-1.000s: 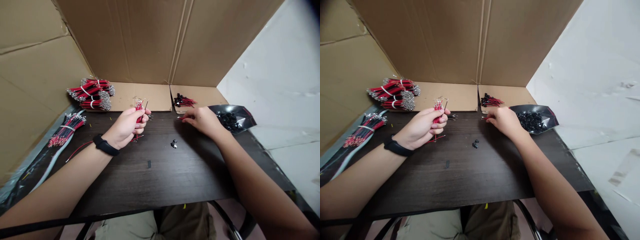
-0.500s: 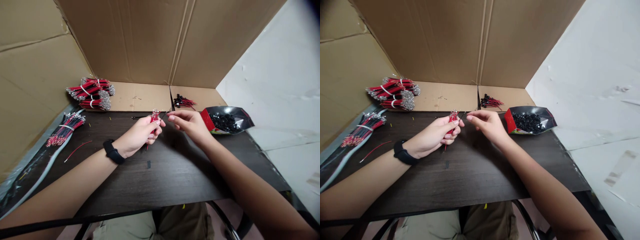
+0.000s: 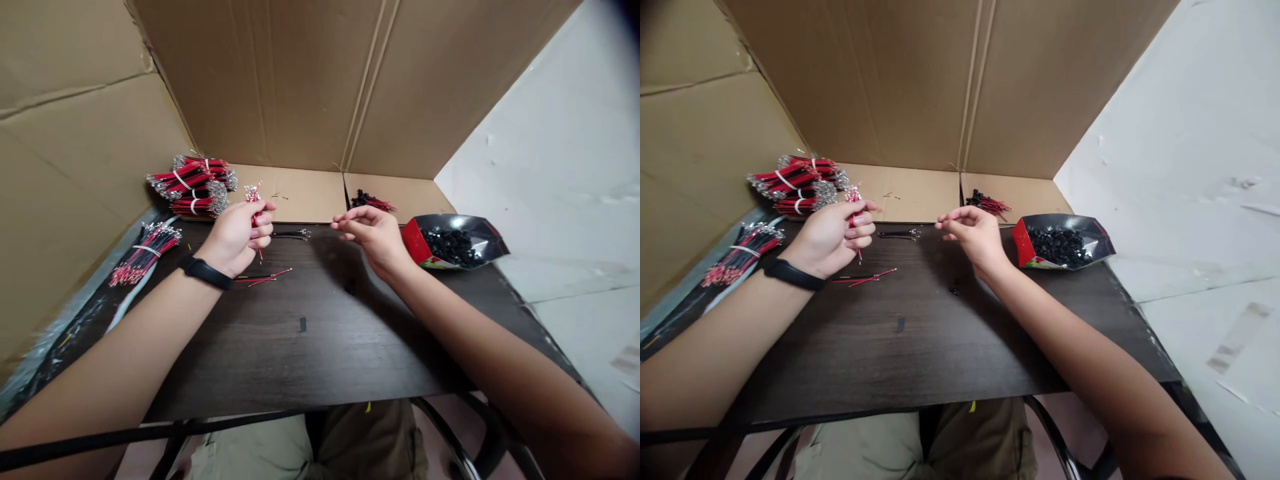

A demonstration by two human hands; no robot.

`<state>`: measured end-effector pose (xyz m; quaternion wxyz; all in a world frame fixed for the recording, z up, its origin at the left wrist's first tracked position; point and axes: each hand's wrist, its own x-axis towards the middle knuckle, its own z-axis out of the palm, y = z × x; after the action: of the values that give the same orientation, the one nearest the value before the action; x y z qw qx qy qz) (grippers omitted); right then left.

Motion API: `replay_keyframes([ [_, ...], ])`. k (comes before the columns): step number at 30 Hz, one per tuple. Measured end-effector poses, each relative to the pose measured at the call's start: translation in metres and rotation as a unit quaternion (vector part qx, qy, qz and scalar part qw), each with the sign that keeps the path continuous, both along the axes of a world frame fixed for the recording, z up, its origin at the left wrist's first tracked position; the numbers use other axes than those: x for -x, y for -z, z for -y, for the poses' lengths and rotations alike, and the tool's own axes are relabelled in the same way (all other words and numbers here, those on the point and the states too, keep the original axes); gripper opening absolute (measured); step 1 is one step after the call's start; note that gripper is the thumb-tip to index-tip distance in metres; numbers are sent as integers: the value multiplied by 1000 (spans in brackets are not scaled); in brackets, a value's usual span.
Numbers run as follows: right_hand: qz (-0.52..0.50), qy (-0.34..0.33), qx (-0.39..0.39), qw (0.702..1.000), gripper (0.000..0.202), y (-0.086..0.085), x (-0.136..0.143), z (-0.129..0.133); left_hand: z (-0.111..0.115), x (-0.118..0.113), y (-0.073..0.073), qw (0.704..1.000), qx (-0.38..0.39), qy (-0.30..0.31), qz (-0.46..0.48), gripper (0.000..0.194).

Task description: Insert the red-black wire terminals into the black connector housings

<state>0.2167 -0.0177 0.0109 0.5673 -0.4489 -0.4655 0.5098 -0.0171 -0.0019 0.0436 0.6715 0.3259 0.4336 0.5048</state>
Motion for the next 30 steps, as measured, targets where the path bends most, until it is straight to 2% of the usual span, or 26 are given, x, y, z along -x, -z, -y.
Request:
replay_keyframes([
  [4, 115, -45, 4, 992, 14, 5, 26, -19, -8, 10, 1, 999, 15, -14, 37, 26],
  [8, 201, -86, -34, 975, 16, 10, 48, -32, -8, 11, 3, 998, 13, -7, 57, 24],
  [13, 285, -111, -92, 948, 8, 20, 58, -38, -7, 9, 3, 996, 24, 21, 86, 27],
  [16, 388, -107, -157, 902, 17, 22, 56, -40, -6, 9, 3, 995, 28, 25, 88, 26],
  [19, 485, -110, -235, 835, 26, 20, 53, -40, -7, 10, 1, 996, 33, 13, 82, 23],
  [24, 588, -154, -276, 744, 28, 13, 55, -40, -9, 13, 1, 996, 34, 1, 85, 18],
  [27, 620, -160, -284, 714, 31, 11, 51, -39, -8, 12, 1, 995, 35, 2, 95, 12],
  [30, 625, -162, -282, 710, 30, 10, 38, -37, -5, 8, 2, 993, 40, 2, 110, 10],
])
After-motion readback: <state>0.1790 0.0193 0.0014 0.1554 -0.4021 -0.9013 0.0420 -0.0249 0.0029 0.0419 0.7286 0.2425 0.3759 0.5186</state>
